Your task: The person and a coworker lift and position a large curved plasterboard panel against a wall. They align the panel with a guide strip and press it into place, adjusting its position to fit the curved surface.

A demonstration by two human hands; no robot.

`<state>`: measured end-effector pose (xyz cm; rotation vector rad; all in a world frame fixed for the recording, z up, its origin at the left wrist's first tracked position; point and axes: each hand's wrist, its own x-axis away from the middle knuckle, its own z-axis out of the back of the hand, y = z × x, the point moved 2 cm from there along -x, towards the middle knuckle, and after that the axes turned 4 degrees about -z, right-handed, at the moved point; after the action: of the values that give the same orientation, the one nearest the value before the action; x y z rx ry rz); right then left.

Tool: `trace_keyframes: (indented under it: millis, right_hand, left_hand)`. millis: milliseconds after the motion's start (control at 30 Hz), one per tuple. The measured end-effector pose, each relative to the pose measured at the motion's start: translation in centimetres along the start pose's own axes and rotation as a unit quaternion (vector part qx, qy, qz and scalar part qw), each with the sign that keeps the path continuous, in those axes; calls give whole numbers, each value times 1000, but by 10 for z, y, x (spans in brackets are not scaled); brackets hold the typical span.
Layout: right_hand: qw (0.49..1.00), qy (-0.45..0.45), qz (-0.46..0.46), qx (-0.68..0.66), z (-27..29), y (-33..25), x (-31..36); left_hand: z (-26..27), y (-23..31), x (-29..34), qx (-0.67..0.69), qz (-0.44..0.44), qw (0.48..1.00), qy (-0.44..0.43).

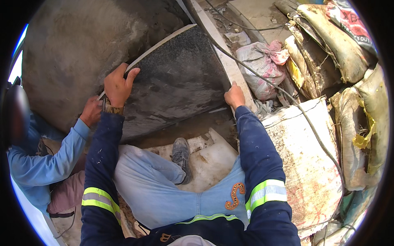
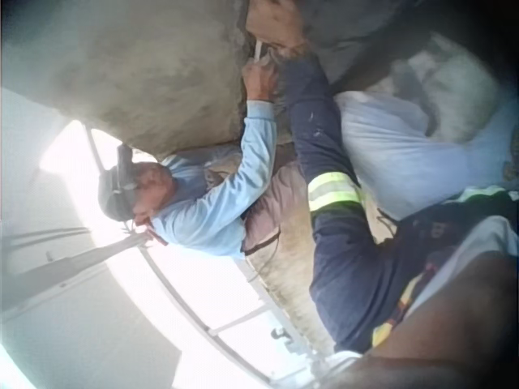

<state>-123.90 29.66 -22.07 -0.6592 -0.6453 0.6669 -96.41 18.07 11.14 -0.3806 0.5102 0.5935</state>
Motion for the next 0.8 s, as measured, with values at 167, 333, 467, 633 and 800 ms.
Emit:
trace_keyframes:
  millis: [167, 333, 467, 633, 800]
  right_hand:
    - [985, 135, 104, -32, 2, -12, 1]
    - [962, 192, 166, -104, 19, -37, 13]
    - [953, 207, 178, -130, 28, -58, 30]
    - [951, 225, 159, -139, 30, -65, 36]
    - [945, 242, 167, -144, 31, -64, 34]
  left_hand:
    - [1, 0, 0, 7, 20, 1000, -3]
    - [1, 0, -3, 17, 10, 999, 33]
    - [0, 0, -2, 33, 4, 998, 46]
    - [0, 5, -3, 44, -4, 997, 55]
    - [4, 15, -7, 48, 5, 997, 53]
